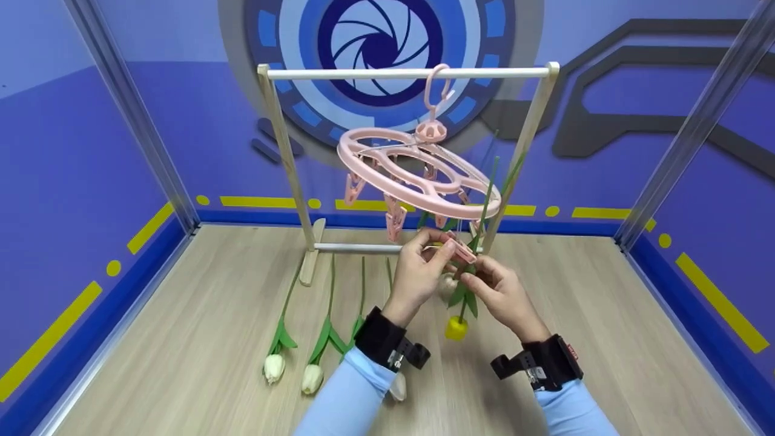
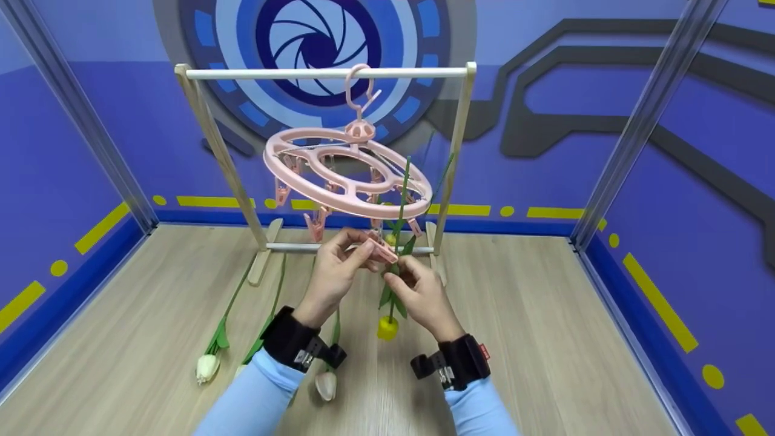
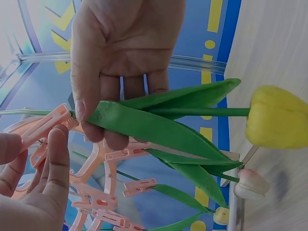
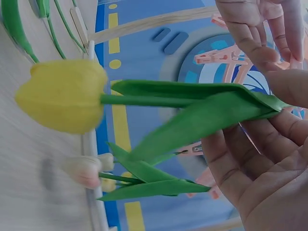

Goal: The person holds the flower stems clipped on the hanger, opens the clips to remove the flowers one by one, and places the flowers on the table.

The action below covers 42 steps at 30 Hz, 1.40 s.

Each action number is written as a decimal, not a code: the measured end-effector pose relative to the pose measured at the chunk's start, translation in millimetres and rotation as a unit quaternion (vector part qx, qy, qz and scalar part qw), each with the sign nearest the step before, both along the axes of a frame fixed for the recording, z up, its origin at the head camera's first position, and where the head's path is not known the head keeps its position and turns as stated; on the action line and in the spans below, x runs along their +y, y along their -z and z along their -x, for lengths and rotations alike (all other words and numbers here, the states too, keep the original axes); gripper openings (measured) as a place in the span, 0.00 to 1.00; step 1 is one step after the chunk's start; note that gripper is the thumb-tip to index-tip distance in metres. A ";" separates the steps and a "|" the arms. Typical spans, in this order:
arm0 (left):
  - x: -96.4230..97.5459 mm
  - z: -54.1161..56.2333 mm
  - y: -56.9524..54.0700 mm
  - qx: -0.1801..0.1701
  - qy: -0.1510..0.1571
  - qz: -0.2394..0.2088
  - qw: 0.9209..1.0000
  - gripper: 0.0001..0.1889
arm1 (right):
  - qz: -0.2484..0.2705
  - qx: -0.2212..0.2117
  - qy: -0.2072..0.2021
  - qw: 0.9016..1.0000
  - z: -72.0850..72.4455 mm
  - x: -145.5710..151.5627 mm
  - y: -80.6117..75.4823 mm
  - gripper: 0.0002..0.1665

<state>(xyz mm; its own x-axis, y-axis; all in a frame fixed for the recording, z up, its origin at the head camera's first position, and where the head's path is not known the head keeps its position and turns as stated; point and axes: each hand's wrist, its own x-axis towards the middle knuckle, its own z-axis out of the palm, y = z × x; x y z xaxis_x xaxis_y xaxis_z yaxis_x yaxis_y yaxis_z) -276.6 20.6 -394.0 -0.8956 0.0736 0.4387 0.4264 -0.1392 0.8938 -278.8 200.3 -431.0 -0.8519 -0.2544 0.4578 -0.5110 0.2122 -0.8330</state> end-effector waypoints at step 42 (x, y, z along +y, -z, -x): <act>-7.9 2.0 -7.7 0.000 -0.014 0.091 0.996 0.12 | 0.058 0.021 0.073 0.995 -19.9 -12.6 25.4 0.09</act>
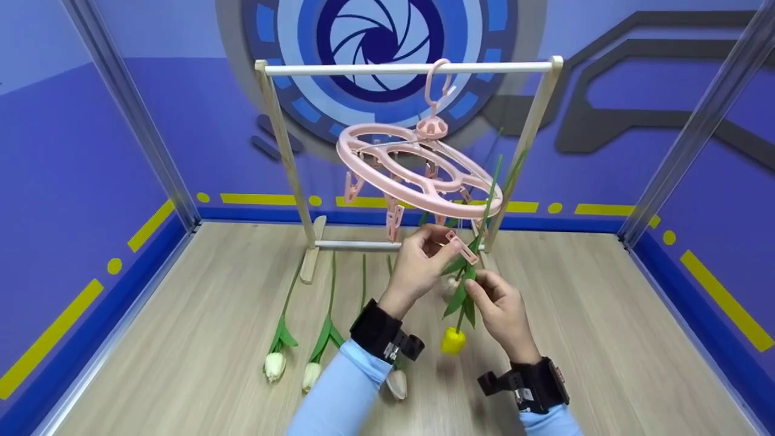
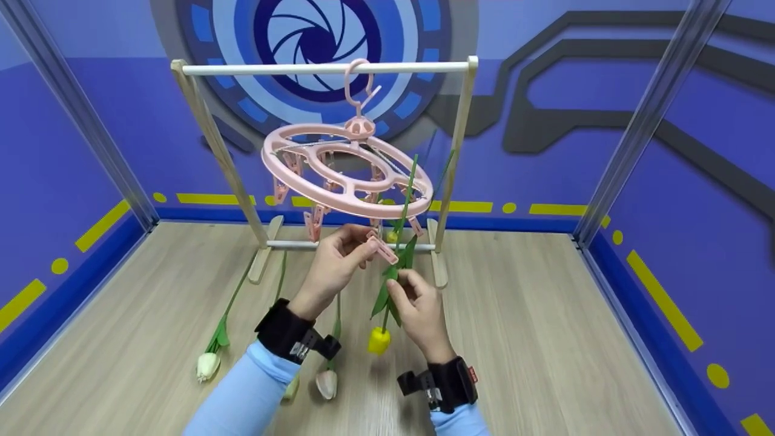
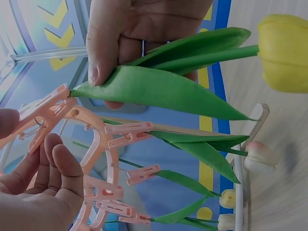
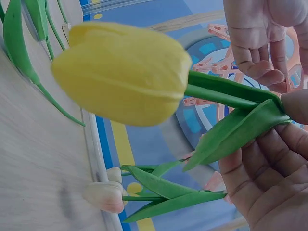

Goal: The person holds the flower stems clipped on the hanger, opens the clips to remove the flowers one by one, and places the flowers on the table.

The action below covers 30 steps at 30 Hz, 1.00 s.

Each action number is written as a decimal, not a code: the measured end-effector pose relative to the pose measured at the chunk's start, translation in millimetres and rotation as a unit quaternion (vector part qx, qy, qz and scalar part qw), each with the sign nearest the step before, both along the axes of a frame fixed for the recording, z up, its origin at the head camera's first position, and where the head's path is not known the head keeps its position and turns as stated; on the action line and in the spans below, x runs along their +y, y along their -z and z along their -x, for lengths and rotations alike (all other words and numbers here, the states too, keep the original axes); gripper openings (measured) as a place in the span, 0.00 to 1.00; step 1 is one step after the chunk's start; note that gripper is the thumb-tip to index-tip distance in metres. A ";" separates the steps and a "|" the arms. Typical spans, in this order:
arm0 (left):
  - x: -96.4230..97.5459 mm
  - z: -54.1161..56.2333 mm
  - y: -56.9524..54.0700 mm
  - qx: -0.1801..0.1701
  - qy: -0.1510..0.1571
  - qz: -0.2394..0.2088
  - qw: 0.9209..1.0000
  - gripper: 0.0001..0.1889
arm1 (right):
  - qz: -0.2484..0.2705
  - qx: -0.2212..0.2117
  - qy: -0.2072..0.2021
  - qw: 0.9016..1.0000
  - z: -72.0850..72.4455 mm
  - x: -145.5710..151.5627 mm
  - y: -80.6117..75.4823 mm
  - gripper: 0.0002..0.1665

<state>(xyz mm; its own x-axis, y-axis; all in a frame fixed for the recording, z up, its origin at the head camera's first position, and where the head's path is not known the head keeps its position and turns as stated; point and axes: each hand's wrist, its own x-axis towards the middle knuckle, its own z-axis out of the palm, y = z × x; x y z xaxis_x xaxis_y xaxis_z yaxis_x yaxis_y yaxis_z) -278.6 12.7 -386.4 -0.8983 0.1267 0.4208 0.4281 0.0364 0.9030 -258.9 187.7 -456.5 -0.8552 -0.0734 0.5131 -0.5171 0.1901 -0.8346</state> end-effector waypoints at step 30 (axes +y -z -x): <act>-0.4 1.9 -0.3 0.030 -0.038 0.033 0.998 0.09 | 0.008 -0.008 0.007 1.000 1.3 6.2 -2.0 0.08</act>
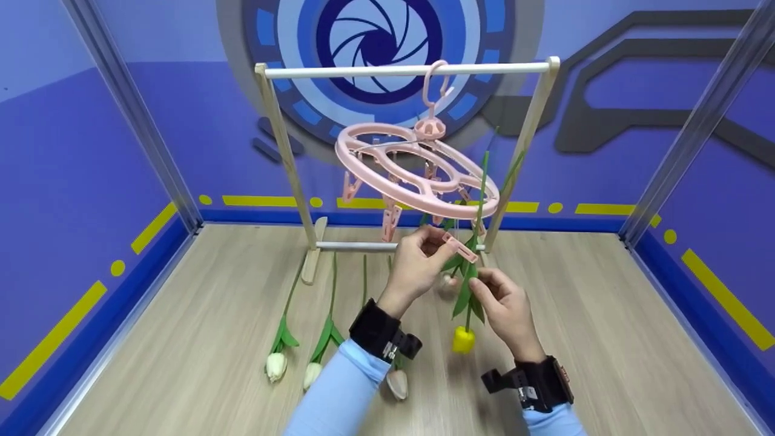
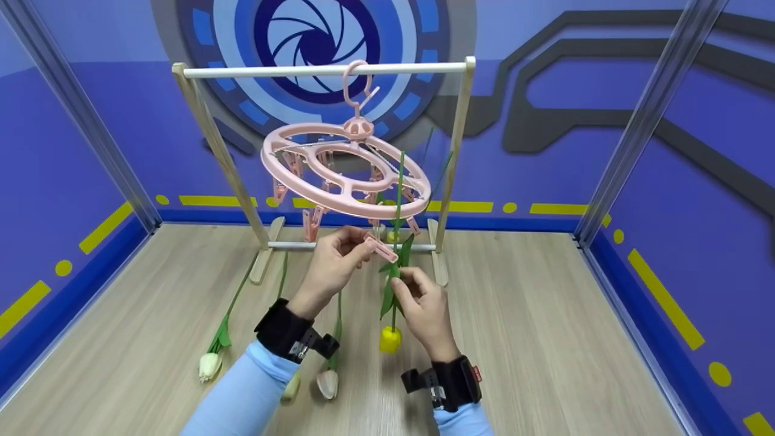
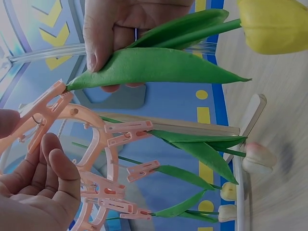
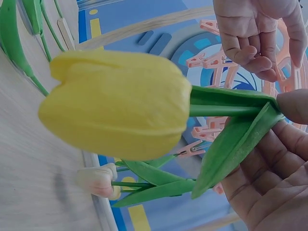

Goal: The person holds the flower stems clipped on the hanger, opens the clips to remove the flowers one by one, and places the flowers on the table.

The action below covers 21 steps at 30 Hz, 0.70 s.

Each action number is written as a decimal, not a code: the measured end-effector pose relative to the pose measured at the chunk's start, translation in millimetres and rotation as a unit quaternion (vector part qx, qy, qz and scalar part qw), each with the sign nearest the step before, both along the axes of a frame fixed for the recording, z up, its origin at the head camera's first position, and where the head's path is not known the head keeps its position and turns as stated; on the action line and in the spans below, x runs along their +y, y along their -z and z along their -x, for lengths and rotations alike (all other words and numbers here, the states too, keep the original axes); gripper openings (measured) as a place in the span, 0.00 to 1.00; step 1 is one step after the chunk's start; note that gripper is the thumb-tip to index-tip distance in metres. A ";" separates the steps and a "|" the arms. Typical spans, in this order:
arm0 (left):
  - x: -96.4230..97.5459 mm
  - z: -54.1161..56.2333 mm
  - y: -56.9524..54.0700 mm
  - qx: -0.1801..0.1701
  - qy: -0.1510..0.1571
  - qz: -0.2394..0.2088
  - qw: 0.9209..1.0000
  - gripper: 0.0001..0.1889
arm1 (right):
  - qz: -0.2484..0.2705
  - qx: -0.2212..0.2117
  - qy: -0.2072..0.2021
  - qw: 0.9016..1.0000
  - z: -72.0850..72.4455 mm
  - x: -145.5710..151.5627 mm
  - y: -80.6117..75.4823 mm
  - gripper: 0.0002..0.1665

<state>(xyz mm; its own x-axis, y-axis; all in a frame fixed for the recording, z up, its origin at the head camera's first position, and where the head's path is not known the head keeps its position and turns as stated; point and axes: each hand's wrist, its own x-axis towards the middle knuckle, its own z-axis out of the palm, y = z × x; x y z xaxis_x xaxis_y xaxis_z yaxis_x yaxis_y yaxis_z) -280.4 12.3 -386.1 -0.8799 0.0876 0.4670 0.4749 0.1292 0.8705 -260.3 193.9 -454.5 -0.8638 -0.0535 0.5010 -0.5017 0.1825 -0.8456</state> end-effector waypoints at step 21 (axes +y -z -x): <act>-5.3 0.4 2.2 -0.003 0.010 -0.011 1.000 0.08 | 0.001 0.012 -0.012 1.000 0.6 -1.4 0.1 0.06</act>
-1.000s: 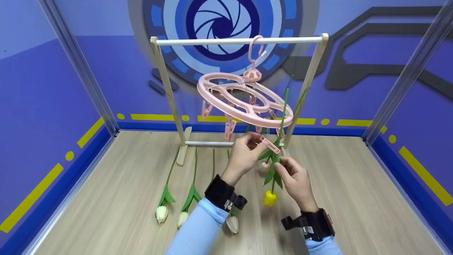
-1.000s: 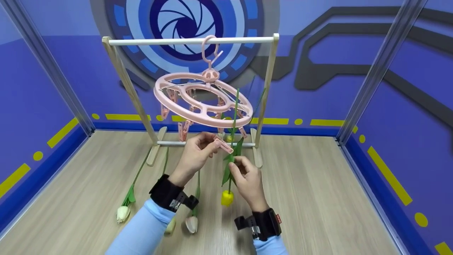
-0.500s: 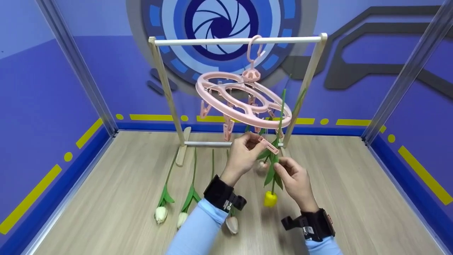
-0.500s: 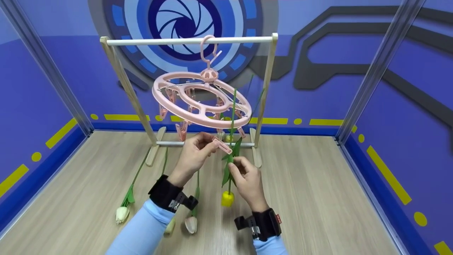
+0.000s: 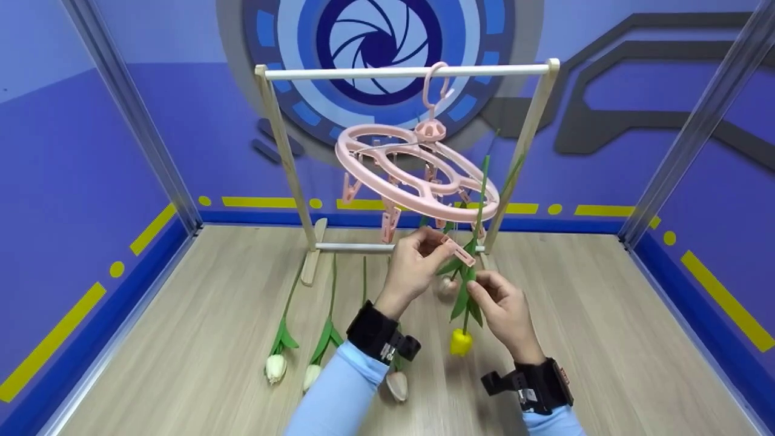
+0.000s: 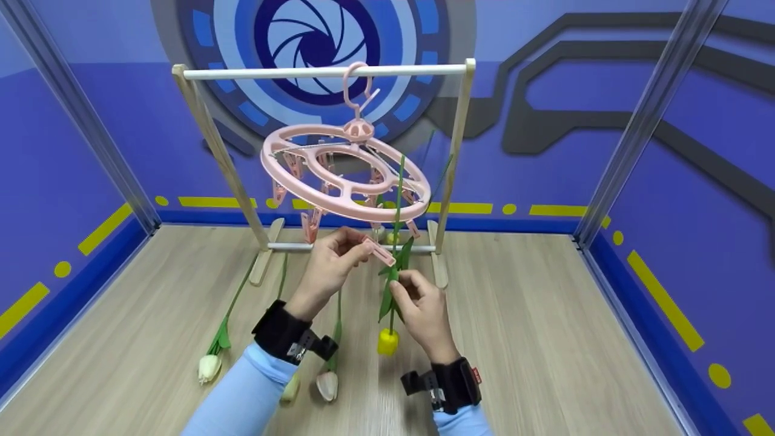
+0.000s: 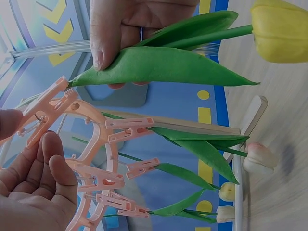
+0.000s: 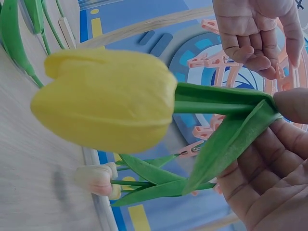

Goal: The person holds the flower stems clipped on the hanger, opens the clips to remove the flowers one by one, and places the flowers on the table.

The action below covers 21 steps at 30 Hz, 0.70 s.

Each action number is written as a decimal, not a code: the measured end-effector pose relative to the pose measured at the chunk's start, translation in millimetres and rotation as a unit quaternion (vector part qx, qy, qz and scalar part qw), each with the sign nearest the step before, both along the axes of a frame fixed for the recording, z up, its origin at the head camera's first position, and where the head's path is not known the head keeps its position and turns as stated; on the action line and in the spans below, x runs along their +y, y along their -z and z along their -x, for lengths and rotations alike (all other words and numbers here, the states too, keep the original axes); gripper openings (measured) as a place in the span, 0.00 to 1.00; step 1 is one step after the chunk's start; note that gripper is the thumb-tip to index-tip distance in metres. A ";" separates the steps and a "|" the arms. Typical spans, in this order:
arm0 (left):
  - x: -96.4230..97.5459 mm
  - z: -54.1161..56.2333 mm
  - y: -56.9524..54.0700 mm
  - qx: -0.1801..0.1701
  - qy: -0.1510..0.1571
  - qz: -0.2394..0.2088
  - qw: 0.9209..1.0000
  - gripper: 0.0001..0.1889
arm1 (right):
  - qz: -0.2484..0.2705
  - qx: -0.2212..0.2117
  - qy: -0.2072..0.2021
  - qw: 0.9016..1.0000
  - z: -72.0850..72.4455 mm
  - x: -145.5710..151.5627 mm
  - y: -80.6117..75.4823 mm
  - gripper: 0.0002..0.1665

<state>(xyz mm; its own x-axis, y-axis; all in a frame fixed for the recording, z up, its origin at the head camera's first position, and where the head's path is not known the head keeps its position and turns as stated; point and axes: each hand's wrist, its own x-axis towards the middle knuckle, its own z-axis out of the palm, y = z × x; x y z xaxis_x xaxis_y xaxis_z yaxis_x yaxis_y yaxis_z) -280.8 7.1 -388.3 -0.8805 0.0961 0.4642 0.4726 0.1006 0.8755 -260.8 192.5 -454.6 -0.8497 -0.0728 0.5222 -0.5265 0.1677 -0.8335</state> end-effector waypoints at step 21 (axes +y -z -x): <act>-2.2 -0.7 1.0 -0.008 -0.007 0.002 1.000 0.08 | -0.009 -0.012 0.002 1.000 -0.1 1.5 -0.9 0.05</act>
<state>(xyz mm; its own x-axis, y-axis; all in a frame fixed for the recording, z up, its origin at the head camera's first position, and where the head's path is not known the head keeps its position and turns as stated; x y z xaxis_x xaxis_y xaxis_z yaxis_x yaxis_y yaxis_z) -280.1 4.8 -389.3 -0.8890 0.0861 0.4498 0.4572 0.1113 0.8824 -260.8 194.0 -453.7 -0.8626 -0.0791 0.4998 -0.5053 0.1838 -0.8431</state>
